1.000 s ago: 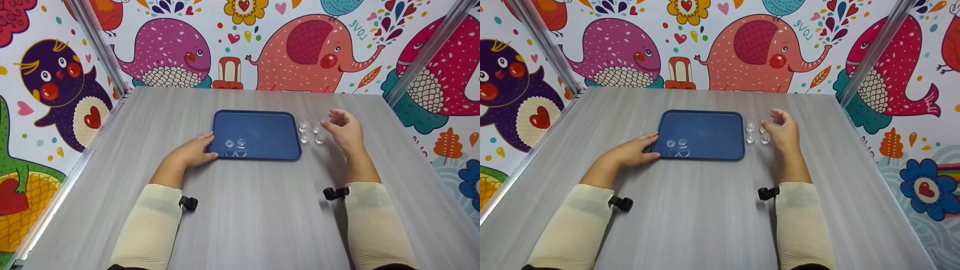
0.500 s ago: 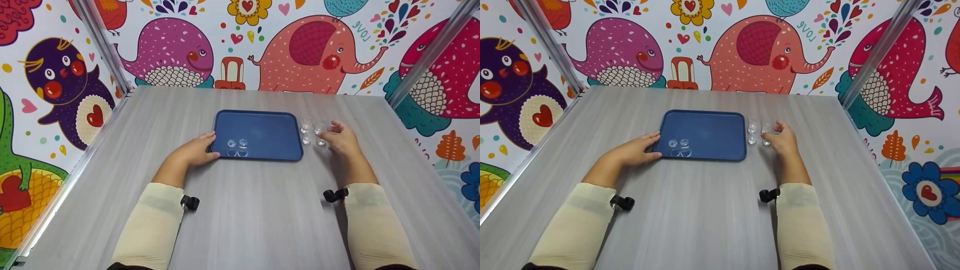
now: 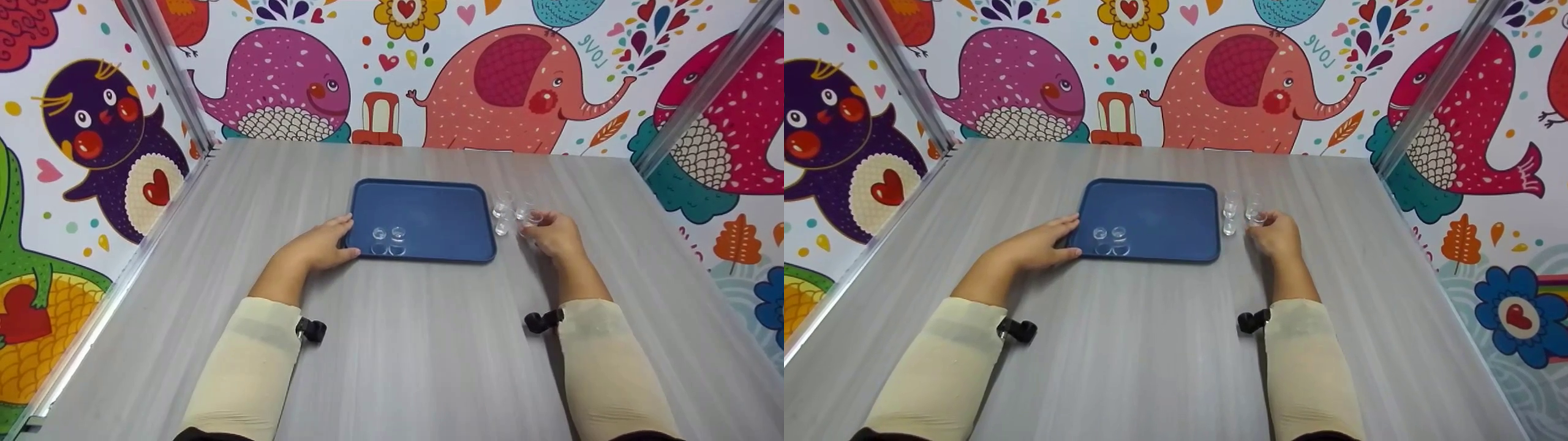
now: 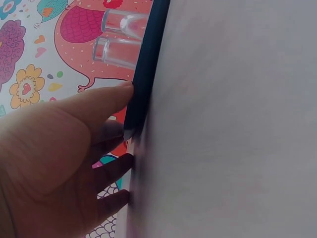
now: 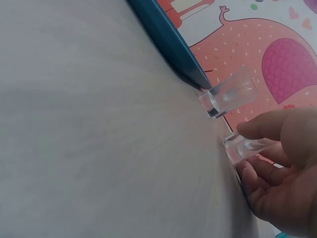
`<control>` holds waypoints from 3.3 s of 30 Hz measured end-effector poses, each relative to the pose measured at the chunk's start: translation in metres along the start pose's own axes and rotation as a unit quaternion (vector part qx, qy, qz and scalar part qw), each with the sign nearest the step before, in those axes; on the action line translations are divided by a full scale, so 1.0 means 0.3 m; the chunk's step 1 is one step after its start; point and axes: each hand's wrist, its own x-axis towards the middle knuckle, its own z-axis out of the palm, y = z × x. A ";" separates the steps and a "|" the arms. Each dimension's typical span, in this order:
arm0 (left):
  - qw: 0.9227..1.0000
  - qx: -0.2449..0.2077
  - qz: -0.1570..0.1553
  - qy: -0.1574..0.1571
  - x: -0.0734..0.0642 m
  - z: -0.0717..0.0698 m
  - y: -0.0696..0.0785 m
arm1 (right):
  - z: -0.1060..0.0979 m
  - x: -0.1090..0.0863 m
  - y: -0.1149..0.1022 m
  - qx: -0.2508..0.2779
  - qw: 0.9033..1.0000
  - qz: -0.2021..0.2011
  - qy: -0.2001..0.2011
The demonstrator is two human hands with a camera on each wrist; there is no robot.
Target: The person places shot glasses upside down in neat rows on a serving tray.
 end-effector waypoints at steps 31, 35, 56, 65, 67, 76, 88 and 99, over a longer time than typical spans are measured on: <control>1.000 0.003 0.005 0.004 0.001 0.002 0.001 | -0.049 -0.055 -0.127 0.091 0.994 0.037 0.043; 1.000 0.003 0.004 0.002 0.003 0.001 0.002 | -0.046 -0.070 -0.145 0.070 0.996 0.010 0.049; 1.000 0.007 0.012 0.005 -0.004 -0.004 0.001 | 0.120 -0.185 -0.334 0.108 0.982 -0.153 0.006; 1.000 0.002 0.016 0.006 -0.002 0.000 0.005 | 0.250 -0.197 -0.428 0.172 0.967 -0.185 -0.040; 1.000 0.003 0.015 0.006 -0.002 0.001 0.004 | 0.276 -0.201 -0.443 0.186 0.963 -0.190 -0.050; 1.000 0.003 0.012 0.006 -0.002 0.001 0.003 | 0.320 -0.223 -0.464 0.179 0.957 -0.210 -0.087; 1.000 0.007 0.012 0.000 -0.004 -0.002 0.008 | 0.338 -0.229 -0.443 0.129 0.953 -0.254 -0.103; 1.000 0.008 0.014 0.001 -0.001 -0.001 0.006 | 0.352 -0.227 -0.438 0.173 0.952 -0.238 -0.080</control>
